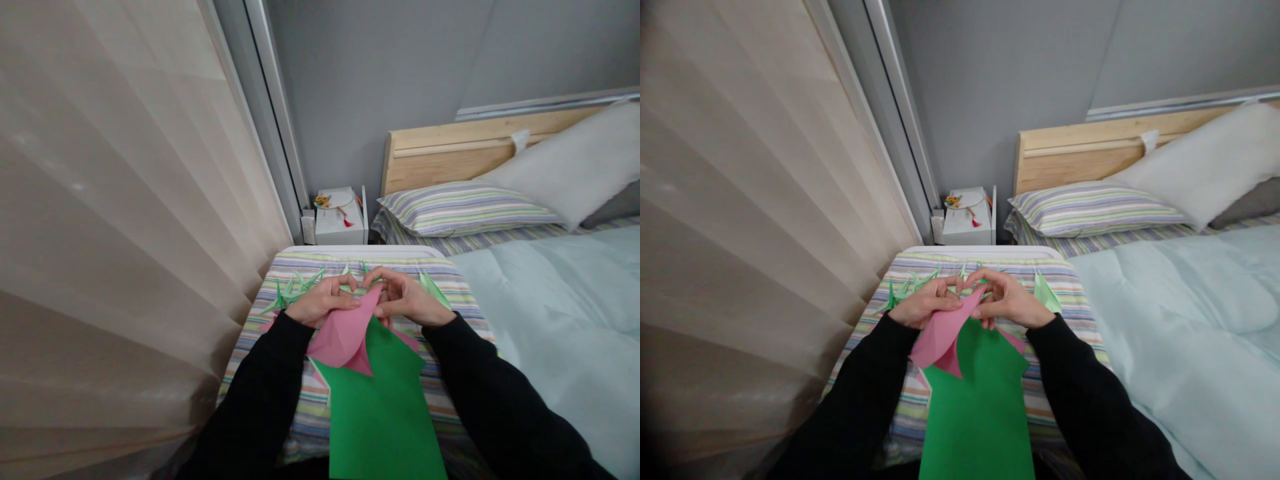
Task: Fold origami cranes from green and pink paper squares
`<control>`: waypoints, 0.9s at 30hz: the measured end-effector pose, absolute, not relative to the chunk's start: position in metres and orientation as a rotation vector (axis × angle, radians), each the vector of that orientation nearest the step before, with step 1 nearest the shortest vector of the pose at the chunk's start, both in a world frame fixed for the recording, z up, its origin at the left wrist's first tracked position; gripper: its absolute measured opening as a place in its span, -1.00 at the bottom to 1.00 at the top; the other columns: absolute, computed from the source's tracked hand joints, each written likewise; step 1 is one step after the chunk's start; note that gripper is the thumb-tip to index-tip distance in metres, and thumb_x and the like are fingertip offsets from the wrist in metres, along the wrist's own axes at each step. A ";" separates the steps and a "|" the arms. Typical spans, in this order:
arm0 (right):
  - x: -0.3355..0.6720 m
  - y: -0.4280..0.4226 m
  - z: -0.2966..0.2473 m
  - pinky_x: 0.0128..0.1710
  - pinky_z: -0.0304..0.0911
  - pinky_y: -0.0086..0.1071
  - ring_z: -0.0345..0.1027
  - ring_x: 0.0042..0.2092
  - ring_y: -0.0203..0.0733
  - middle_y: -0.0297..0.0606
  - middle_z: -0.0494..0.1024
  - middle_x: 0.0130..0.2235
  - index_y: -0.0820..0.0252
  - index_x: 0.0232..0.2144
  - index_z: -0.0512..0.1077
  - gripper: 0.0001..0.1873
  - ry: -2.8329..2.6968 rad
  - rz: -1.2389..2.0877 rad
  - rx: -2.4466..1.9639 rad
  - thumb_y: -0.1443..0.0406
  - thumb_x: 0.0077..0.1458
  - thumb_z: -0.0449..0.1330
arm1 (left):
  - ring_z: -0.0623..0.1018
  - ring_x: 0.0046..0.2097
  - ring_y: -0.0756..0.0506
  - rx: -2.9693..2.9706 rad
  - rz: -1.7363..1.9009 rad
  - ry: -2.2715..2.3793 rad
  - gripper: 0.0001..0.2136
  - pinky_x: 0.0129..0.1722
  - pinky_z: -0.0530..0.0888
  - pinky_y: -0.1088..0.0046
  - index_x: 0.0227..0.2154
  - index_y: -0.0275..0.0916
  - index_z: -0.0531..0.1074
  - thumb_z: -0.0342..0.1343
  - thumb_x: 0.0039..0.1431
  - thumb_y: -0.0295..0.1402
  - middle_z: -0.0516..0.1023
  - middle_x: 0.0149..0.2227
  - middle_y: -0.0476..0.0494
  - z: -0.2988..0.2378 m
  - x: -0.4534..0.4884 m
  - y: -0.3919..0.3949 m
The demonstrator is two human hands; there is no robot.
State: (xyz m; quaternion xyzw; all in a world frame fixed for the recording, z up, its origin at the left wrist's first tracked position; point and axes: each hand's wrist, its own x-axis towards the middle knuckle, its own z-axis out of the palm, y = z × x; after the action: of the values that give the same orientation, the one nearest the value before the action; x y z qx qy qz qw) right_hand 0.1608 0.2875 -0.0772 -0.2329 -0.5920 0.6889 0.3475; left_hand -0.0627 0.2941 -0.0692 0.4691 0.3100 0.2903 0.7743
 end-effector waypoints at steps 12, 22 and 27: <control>0.160 0.290 -0.084 -0.54 0.45 -0.47 0.52 -0.52 -0.28 -0.34 0.62 -0.49 0.21 -0.28 0.58 -0.75 -1.550 1.844 -0.587 0.21 0.02 0.47 | 0.41 -0.49 0.02 1.161 0.638 0.636 -0.79 -0.46 0.23 0.49 -0.49 -0.31 0.60 0.45 -0.09 -0.28 0.53 -0.49 -0.10 -0.068 -0.064 0.294; 0.164 0.296 -0.081 -0.58 0.29 -0.42 0.37 -0.53 -0.30 -0.35 0.58 -0.43 0.08 -0.34 0.54 -0.63 -1.026 1.321 -0.627 0.11 -0.17 0.53 | 0.57 -0.26 -0.05 0.791 1.439 0.766 -0.80 -0.20 0.46 0.44 -0.27 -0.25 0.53 0.28 0.00 -0.34 0.60 -0.29 -0.13 -0.075 -0.063 0.307; 0.162 0.296 -0.075 -0.55 0.30 -0.42 0.38 -0.48 -0.29 -0.37 0.55 -0.42 0.05 -0.33 0.55 -0.63 -0.958 1.168 -0.622 0.20 -0.23 0.55 | 0.41 -0.50 0.06 1.088 1.660 0.784 -0.69 -0.48 0.32 0.54 -0.16 -0.18 0.44 0.23 -0.02 -0.45 0.49 -0.44 0.06 -0.078 -0.059 0.302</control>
State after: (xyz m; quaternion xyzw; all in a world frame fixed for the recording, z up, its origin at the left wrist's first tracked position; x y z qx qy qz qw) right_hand 0.1618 0.2958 -0.0754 -0.2774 -0.4276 0.5213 0.6844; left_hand -0.0593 0.3017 -0.0785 0.4467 0.3218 0.6811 0.4828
